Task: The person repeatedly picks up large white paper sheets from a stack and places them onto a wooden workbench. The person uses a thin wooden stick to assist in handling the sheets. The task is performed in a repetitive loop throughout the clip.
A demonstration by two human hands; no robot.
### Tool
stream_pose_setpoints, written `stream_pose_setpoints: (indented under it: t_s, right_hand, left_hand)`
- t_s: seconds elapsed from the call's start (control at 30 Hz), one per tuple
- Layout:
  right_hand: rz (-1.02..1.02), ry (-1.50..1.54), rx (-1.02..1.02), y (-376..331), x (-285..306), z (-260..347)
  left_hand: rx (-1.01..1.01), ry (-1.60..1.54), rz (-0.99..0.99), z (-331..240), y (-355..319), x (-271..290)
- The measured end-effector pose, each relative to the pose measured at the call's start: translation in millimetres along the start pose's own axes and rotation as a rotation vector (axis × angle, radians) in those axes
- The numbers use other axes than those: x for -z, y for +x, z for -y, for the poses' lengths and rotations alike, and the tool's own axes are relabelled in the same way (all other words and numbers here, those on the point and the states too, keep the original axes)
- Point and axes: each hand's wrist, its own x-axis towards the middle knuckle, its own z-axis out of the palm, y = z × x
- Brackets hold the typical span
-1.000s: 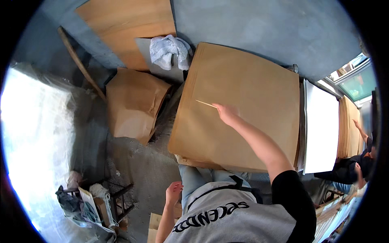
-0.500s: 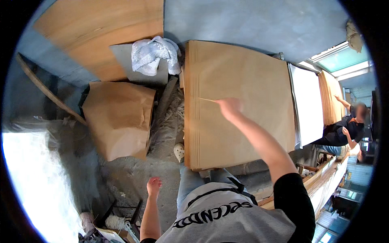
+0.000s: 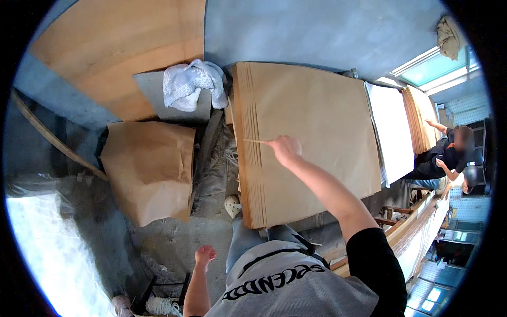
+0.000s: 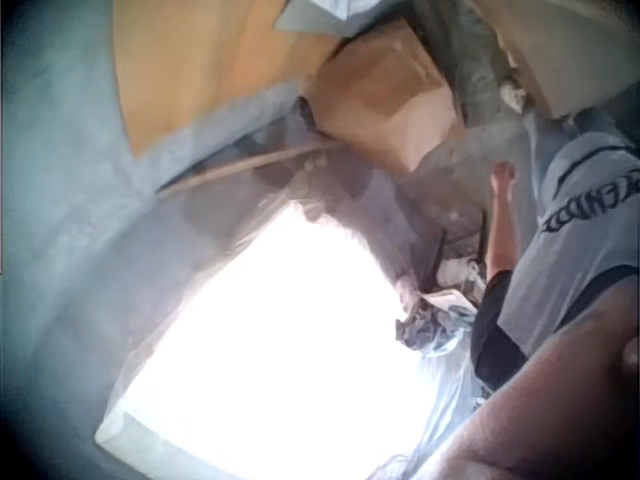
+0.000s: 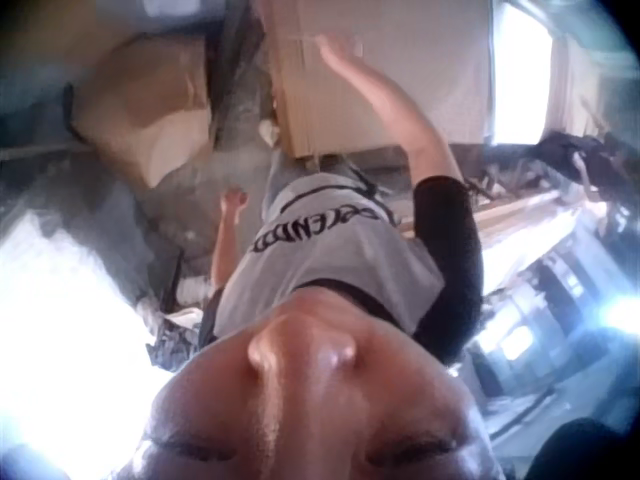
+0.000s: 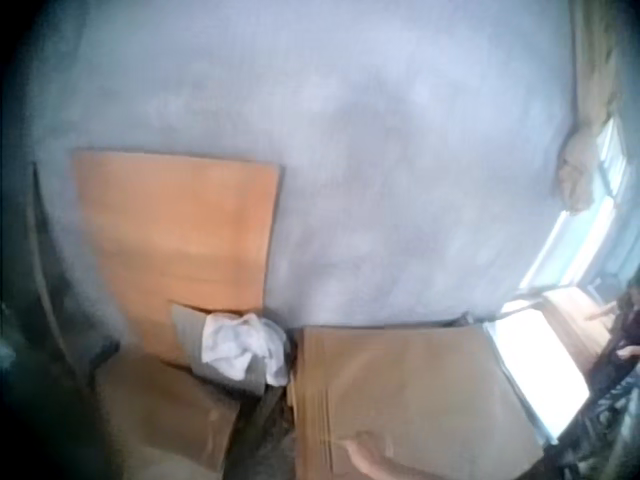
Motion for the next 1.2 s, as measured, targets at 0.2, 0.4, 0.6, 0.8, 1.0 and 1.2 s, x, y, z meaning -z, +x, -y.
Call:
stream_pose_setpoints:
  t_s: [0.2,0.4,0.6,0.8,1.0,1.2]
  right_hand:
    - [-0.060,0.114,-0.136,-18.2,-51.6,-65.3]
    - [0.096,0.072,-0.102,-1.7,-4.1,4.3]
    - [-0.032,0.385,-0.160,-31.7,-44.4,-84.7]
    - [0.050,0.166,-0.093,-11.9,-16.2,-16.9]
    - [0.043,0.590,-0.332,-24.5,-75.5,-85.4]
    - [0.107,0.306,-0.228,-17.3,-10.4,-21.8]
  left_hand:
    - [-0.015,-0.166,-0.038,-7.9,-23.5,-0.3]
    - [0.078,0.007,-0.012,2.7,-14.8,-12.6]
    - [0.125,-0.076,-0.107,30.0,-28.8,2.5]
    - [0.124,0.049,-0.066,24.3,-23.6,-6.1]
    - [0.085,-0.026,-0.031,24.8,-30.9,-6.9]
    - [0.143,0.012,-0.082,25.6,-40.6,-1.6]
